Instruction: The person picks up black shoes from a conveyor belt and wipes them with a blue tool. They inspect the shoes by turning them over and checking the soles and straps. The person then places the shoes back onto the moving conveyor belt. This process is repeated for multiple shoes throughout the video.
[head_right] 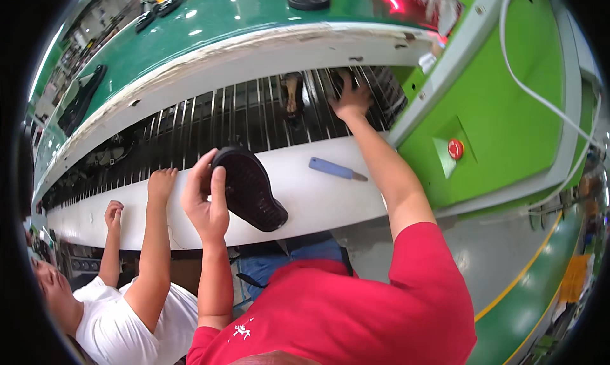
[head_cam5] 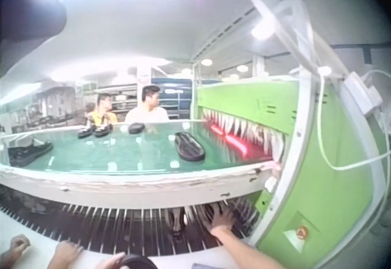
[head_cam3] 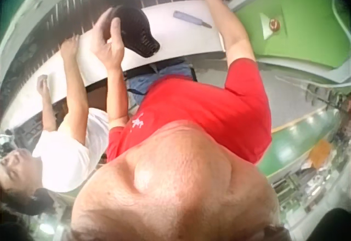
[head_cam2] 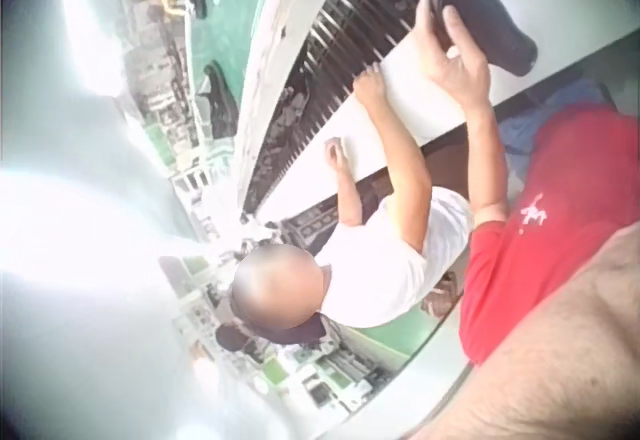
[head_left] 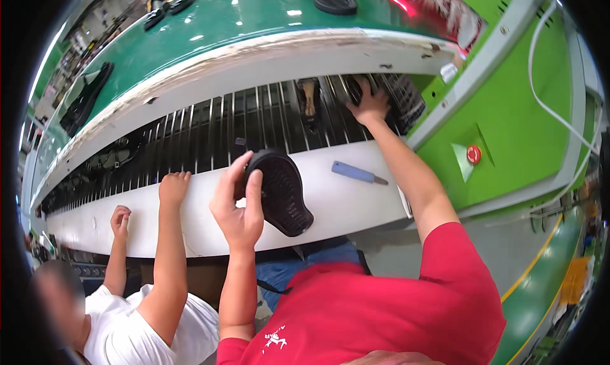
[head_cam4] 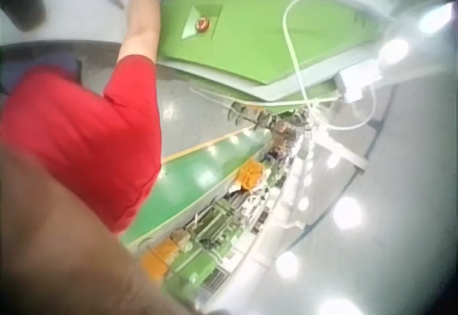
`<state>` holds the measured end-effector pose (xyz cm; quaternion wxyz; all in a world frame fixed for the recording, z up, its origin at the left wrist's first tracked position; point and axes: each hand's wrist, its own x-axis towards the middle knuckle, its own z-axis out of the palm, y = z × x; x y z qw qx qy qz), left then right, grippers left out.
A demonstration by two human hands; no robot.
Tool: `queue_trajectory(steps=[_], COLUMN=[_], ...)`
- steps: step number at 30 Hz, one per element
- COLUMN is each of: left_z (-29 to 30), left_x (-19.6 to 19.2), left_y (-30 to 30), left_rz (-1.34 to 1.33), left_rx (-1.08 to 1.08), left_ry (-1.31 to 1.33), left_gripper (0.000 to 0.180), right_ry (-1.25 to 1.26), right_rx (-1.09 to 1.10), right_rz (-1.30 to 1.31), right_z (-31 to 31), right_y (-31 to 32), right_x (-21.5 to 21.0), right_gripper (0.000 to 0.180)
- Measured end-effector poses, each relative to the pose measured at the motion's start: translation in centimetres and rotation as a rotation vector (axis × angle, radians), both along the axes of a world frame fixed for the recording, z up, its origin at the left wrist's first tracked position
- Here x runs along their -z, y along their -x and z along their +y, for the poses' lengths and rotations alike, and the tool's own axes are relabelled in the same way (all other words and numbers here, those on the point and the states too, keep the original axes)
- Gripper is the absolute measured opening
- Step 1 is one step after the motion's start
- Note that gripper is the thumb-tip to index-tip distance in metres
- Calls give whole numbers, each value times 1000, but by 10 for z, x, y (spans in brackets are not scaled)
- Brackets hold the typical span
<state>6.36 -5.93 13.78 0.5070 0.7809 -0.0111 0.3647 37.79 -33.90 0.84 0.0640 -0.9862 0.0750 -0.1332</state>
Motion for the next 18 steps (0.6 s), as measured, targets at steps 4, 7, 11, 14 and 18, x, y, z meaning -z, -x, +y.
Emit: queue_trajectory(steps=[4,7,11,14,18], left_z=[6,12,6,10,6], left_x=[3,5,5,8,4], left_y=[9,16,12,21,23], left_rz=[-5,-32,-95,-44,-101], left_rx=[-23,-53,-4,-14,-26], left_ry=[1,-14,21,-21,-83], left_gripper=[31,34,39,38,39], right_ry=[-191,-191,-328,-1002,-1724], right_rx=[-45,-104,-231,-255,-257], right_rz=[246,274,-38,85,143], right_z=[-23,-20,-74,-43,-28], right_y=[-24,-23,-33,24,151], right_x=[22,7,4,-28,-49], right_gripper=[96,87,73,58,48])
